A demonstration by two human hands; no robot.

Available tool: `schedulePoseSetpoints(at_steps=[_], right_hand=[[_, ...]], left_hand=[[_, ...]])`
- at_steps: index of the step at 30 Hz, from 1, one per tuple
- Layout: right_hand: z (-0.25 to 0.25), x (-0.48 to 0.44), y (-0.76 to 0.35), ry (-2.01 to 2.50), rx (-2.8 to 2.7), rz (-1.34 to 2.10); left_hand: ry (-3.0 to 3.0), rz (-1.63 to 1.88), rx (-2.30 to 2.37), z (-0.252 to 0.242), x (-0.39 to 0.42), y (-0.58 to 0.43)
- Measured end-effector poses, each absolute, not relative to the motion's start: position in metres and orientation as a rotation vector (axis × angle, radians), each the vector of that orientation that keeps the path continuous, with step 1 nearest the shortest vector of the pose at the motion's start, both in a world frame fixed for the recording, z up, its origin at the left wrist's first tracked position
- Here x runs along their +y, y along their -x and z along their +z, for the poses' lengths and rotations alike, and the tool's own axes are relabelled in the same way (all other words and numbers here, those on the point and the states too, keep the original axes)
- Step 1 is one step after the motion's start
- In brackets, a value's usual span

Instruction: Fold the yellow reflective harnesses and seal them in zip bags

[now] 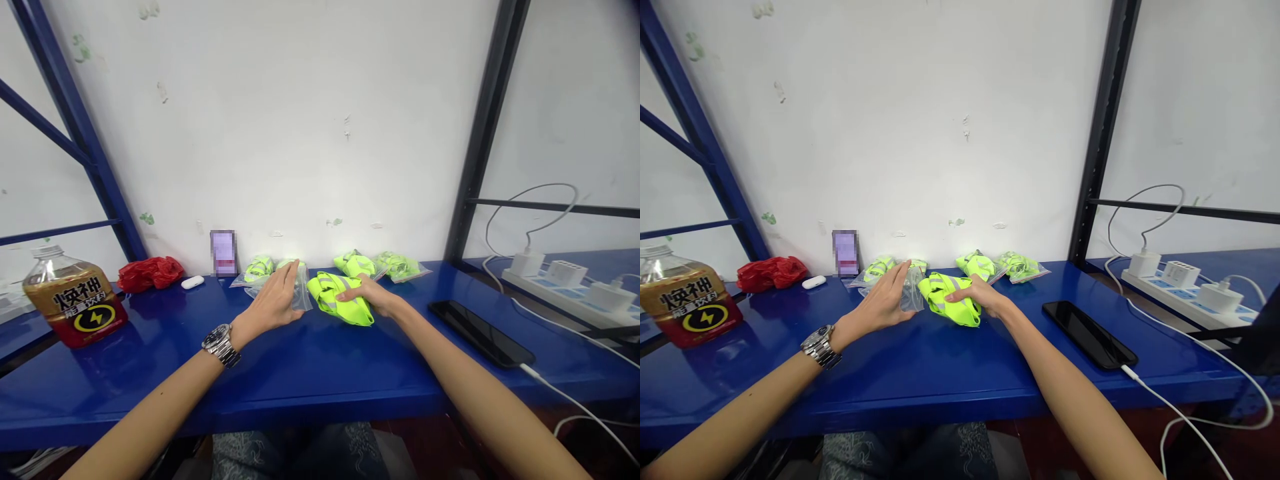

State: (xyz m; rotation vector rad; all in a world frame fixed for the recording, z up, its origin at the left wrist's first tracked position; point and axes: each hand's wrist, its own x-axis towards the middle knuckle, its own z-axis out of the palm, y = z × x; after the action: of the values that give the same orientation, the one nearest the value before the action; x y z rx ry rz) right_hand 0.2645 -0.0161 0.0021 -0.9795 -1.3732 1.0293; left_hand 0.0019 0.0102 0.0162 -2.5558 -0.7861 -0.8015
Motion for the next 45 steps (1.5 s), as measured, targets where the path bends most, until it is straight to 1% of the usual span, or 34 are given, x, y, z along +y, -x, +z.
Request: schedulePoseSetpoints(at_steps=[3, 5, 8, 12, 14, 18, 21, 23, 30, 36, 38, 41, 42, 43, 45], right_hand=[[0.011, -0.023, -0.262, 0.959, -1.356, 1.307], [0.015, -0.028, -0.258, 0.884, -1.347, 1.425], [0.017, -0.030, -0.254, 0.835, -1.337, 1.497], [0.015, -0.028, -0.255, 0.929, -1.407, 1.591], [0.014, -0.027, -0.256, 0.998, -1.471, 1.578], [0.016, -0.028, -0.252, 1.122, -1.614, 1.419], [0.016, -0.030, -0.249, 1.091, -1.742, 1.419], [0.016, -0.030, -0.247, 1.066, -1.769, 1.412], [0.005, -0.026, -0.235, 1.005, -1.609, 1.302], [0.000, -0.028, -0.222, 0.923, -1.585, 1.178], [0.004, -0.031, -0.224, 0.909, -1.621, 1.265], [0.011, -0.035, -0.232, 0.904, -1.701, 1.530], [0.013, -0.035, -0.235, 0.901, -1.717, 1.572], [0.015, -0.036, -0.237, 0.897, -1.727, 1.565], [0.016, -0.034, -0.238, 0.873, -1.725, 1.405]], left_hand=[[2.523, -0.846, -0.829, 0.013, 0.011, 0.000], [2.512, -0.843, -0.831, 0.013, 0.009, 0.000], [2.531, -0.830, -0.802, 0.013, 0.007, -0.001], [2.503, -0.845, -0.788, 0.016, 0.006, -0.002], [2.491, -0.798, -0.758, 0.019, 0.003, -0.001], [2.501, -0.569, -0.645, 0.026, -0.009, -0.004], [2.533, -0.438, -0.559, 0.027, -0.018, -0.013], [2.557, -0.412, -0.528, 0.025, -0.021, -0.020], [2.545, -0.455, -0.487, 0.020, -0.018, -0.043], [2.503, -0.460, -0.485, 0.019, -0.017, -0.045], [2.496, -0.482, -0.477, 0.018, -0.015, -0.041], [2.492, -0.516, -0.454, 0.017, -0.012, -0.036], [2.492, -0.534, -0.456, 0.017, -0.010, -0.034], [2.487, -0.559, -0.469, 0.017, -0.008, -0.032], [2.462, -0.622, -0.533, 0.017, -0.005, -0.029]])
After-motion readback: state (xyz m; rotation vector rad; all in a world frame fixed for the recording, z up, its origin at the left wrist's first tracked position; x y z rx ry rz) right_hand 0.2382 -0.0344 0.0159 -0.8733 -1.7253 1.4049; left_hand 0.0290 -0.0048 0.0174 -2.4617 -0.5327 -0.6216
